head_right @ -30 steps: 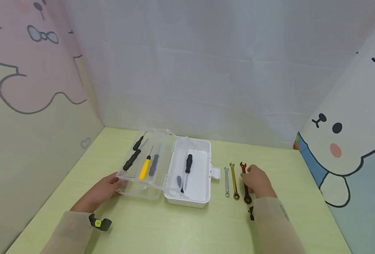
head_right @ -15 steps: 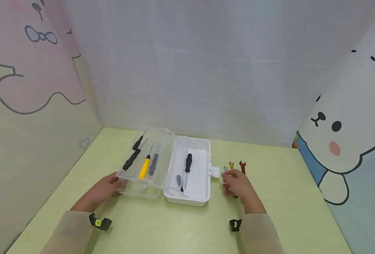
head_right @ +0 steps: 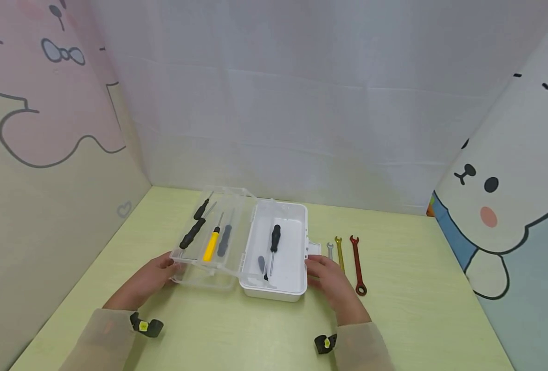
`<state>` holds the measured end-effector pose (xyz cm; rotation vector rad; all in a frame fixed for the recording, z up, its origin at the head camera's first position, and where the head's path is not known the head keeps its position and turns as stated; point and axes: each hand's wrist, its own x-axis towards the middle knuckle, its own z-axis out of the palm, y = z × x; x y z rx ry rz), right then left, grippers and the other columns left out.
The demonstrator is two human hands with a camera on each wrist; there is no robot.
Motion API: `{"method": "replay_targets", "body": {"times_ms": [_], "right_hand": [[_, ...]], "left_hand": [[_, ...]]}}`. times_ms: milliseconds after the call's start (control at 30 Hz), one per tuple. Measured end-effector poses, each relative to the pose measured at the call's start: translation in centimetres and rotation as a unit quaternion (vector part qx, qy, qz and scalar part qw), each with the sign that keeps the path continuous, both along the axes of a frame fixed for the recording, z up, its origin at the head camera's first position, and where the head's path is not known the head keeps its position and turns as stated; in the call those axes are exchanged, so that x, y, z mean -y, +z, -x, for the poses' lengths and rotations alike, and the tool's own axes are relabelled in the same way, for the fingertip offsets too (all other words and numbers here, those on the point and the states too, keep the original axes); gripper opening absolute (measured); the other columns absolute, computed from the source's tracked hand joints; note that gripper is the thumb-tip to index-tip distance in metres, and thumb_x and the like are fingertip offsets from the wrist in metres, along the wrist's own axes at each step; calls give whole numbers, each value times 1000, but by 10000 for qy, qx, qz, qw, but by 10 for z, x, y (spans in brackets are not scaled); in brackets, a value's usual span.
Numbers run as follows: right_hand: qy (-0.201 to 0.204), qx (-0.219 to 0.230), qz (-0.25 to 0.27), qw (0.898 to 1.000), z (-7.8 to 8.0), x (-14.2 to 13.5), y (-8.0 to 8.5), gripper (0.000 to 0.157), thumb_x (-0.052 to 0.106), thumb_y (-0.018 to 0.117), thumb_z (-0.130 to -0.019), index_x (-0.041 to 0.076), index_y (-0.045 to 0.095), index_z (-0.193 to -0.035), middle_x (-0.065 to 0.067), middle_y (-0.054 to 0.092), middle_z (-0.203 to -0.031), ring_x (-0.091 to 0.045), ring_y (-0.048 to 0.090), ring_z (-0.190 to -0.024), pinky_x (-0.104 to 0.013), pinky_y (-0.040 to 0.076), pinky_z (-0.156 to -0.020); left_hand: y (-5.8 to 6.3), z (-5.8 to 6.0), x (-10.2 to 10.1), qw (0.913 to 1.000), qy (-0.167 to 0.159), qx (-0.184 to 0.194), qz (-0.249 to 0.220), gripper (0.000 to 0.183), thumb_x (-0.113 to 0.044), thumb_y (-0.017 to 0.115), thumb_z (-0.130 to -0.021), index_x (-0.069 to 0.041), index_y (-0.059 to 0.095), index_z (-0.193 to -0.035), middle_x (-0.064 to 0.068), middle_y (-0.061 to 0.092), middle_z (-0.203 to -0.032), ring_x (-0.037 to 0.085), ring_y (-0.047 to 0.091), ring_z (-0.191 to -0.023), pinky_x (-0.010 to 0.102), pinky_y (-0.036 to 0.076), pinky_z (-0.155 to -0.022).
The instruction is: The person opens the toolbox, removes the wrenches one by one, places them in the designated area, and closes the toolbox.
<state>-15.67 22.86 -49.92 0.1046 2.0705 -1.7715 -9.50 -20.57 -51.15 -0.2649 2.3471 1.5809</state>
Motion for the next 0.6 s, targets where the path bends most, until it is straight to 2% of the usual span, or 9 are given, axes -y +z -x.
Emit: {"method": "replay_targets", "body": {"times_ms": [67, 167, 367, 600], "right_hand": [[-76, -43, -36, 10000, -1, 5, -1, 52, 24, 59, -109, -10, 52, -148, -27, 52, -154, -32, 58, -133, -46, 49, -112], [-301, 7, 65, 9995, -2, 10, -4, 50, 18, 59, -109, -13, 51, -147, -30, 51, -154, -33, 57, -133, -45, 49, -111], [-561, 154, 271, 9979, -1, 10, -8, 50, 14, 61, -108, -10, 49, -150, -28, 54, -150, -25, 61, -119, -30, 55, -93], [-561, 239, 412, 9973, -1, 10, -8, 49, 12, 62, -106, -5, 49, -150, -19, 63, -134, -21, 66, -101, -32, 56, -81]], "left_hand": [[-1, 0, 0, 10000, 37, 38, 25, 51, -18, 48, -113, -3, 40, -161, 22, 55, -151, 31, 60, -123, 50, 54, -104], [-2, 1, 0, 10000, 17, 46, 53, 51, -19, 47, -114, -3, 39, -162, 22, 54, -152, 31, 60, -122, 50, 53, -104], [-1, 0, -1, 10000, -21, -9, 28, 51, -18, 47, -114, -2, 39, -161, 23, 54, -152, 32, 60, -122, 50, 54, -103], [1, -2, 0, 10000, 27, 28, 44, 49, -17, 48, -113, -4, 42, -160, 21, 56, -150, 30, 60, -120, 49, 53, -104]]}}
